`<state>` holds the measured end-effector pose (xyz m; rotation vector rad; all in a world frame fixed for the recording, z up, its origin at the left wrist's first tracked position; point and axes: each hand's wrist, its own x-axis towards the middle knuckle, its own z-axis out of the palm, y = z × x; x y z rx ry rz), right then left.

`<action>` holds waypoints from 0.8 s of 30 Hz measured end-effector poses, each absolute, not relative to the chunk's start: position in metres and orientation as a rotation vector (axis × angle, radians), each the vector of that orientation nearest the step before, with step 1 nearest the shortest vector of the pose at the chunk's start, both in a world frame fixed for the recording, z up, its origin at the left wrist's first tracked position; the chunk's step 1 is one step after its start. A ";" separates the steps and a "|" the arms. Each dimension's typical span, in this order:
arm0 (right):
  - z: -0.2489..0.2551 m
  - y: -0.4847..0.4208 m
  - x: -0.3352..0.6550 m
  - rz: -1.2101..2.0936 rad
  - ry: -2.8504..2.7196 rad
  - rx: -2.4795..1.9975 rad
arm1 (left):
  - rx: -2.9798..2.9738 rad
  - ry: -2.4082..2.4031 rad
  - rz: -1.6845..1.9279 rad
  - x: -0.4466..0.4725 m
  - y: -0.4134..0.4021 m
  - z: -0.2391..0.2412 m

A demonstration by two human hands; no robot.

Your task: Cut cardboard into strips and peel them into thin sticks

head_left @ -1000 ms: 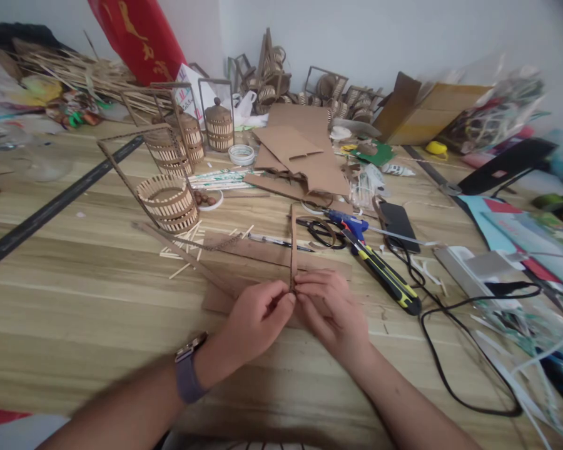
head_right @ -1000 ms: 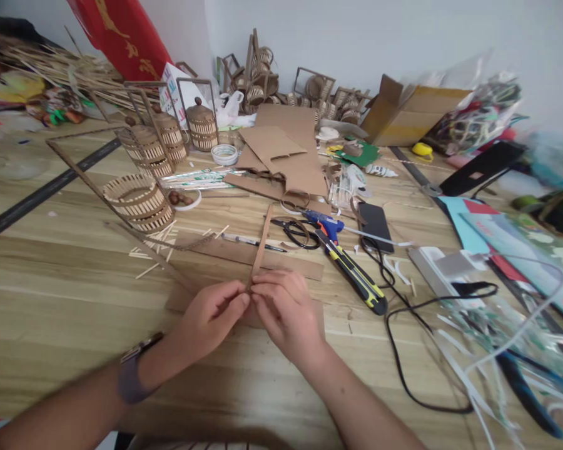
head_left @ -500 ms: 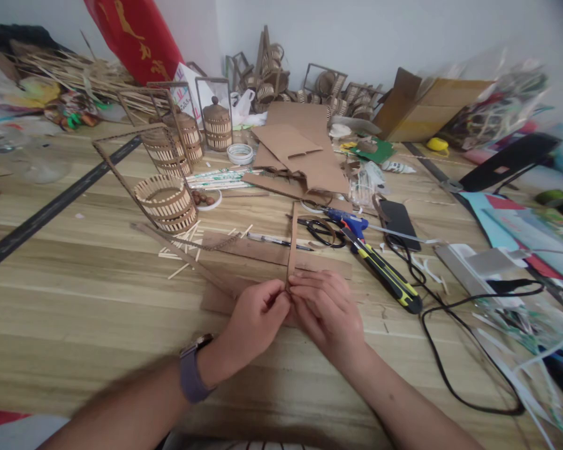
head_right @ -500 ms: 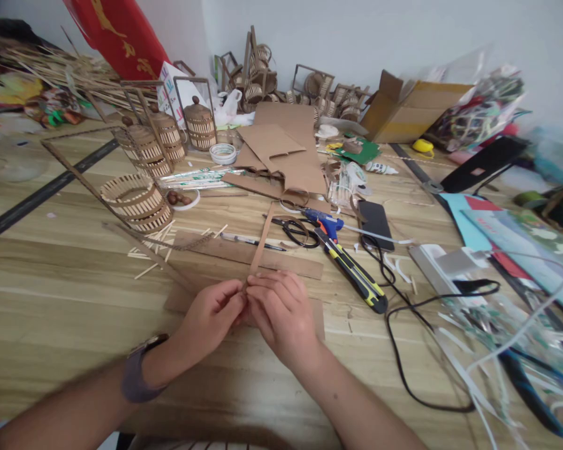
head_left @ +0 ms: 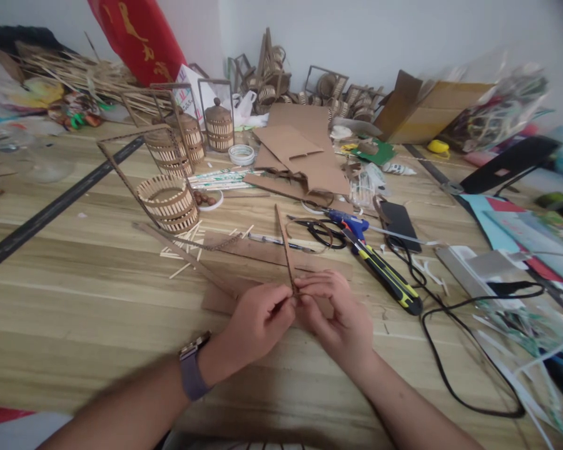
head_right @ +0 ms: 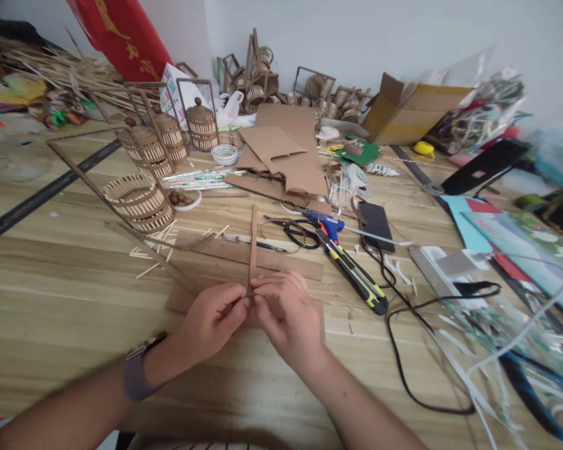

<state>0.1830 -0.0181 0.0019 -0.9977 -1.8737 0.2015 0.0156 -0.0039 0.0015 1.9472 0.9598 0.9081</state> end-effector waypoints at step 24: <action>0.002 -0.022 0.183 0.397 -1.740 -1.037 | 2.154 0.812 0.892 0.006 -0.001 0.003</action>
